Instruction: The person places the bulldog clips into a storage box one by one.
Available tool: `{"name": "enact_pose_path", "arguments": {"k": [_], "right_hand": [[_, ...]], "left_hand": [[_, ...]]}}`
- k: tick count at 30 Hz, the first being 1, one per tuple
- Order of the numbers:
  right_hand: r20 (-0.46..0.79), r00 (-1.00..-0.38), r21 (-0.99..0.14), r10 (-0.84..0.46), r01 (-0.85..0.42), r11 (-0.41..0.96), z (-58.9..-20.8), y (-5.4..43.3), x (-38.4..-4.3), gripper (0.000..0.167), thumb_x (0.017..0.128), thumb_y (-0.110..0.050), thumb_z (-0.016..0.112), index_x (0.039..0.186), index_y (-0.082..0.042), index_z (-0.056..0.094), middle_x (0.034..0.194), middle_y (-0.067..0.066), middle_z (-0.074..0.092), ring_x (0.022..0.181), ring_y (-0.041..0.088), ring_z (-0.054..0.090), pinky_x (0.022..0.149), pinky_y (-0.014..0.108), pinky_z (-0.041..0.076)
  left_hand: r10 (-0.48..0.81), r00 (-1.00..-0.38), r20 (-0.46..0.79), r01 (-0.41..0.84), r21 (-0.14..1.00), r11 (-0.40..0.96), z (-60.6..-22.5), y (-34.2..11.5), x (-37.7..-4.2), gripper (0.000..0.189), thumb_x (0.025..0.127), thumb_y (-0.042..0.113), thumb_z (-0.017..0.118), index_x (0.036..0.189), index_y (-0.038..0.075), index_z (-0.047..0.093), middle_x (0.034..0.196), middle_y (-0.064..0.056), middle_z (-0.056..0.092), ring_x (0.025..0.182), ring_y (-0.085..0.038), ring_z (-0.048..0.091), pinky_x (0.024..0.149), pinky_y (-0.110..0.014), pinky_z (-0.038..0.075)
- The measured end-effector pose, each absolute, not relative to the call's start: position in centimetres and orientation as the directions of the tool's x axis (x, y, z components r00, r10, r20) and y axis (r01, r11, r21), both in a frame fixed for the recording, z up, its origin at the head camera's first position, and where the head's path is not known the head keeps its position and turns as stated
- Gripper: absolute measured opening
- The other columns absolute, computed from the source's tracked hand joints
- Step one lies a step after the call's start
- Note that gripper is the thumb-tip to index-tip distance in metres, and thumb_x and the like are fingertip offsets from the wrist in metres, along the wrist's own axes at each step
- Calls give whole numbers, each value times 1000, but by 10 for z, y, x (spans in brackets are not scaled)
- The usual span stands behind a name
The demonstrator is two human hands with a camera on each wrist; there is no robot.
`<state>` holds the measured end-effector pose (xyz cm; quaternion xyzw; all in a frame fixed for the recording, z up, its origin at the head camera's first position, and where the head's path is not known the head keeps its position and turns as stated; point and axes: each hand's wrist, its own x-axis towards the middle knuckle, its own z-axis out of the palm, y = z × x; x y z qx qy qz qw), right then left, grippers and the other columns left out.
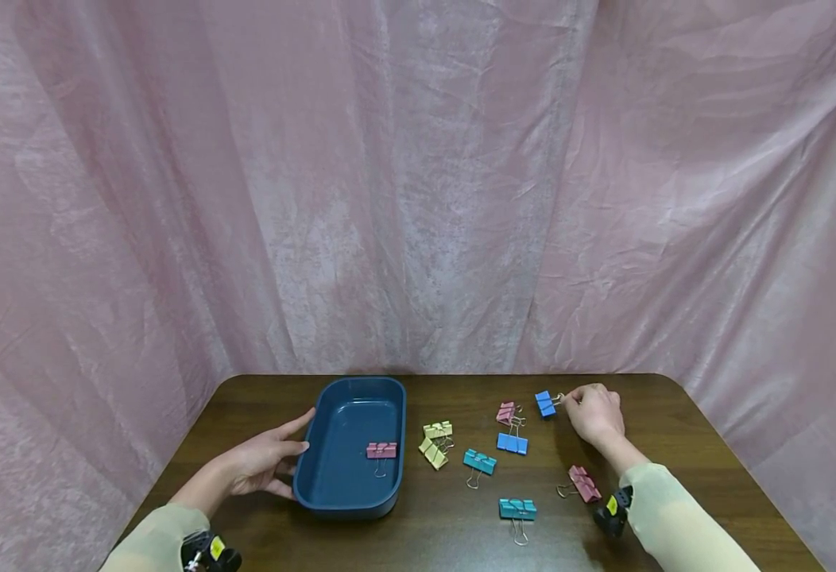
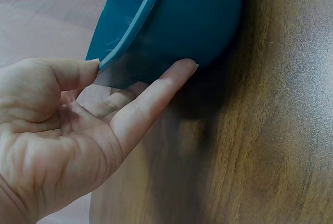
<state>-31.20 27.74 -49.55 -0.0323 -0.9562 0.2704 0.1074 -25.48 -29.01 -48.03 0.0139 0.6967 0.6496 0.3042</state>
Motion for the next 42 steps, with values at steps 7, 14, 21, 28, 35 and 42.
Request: {"name": "enact_pose_path", "arguments": {"k": [7,14,21,28,35,42], "right_hand": [[251,-957,-527,145,-10,850,-495,279,-310,25,96,-22,63,97,0,75,120,32,60,109,56,47,88,61,40],[298,-943,-542,145,-42,840,-489,279,-305,23,97,-21,65,96,-1,74,120,32,60,110,55,47,91,61,38],[335,-932,-538,138,-69,840,-484,279,-300,18,98,-21,66,95,-5,72,123,29,58,113,53,44,89,64,40],[376,-917,-524,131,-94,846,-482,280,-298,17,99,-21,66,97,-6,73,125,24,58,119,50,42,88,65,39],[405,-906,-516,122,-116,848,-480,279,-296,15,98,-20,67,95,-7,74,127,22,58,122,50,41,89,66,38],[442,-891,-505,103,-153,849,-479,278,-291,14,98,-19,67,95,-7,74,125,22,59,122,51,41,90,66,37]], "left_hand": [[414,-815,-406,-378,913,151,-481,-290,-255,70,111,16,43,166,22,0,155,-40,27,120,-49,59,80,-65,55],[413,-816,-405,-376,914,153,-481,-290,-255,70,111,16,42,166,23,0,154,-40,29,120,-49,60,80,-65,56],[420,-813,-403,-376,915,148,-479,-290,-255,70,111,16,43,166,23,0,153,-40,30,119,-49,60,81,-65,55],[415,-815,-404,-375,914,153,-479,-289,-255,70,111,16,43,166,22,0,154,-41,29,119,-49,60,80,-65,56],[413,-815,-406,-377,913,155,-479,-289,-256,70,111,16,42,166,23,0,154,-40,28,118,-49,61,80,-65,56],[415,-811,-412,-382,911,156,-480,-289,-255,70,111,16,42,166,23,-1,152,-39,32,118,-48,61,80,-64,56]]}}
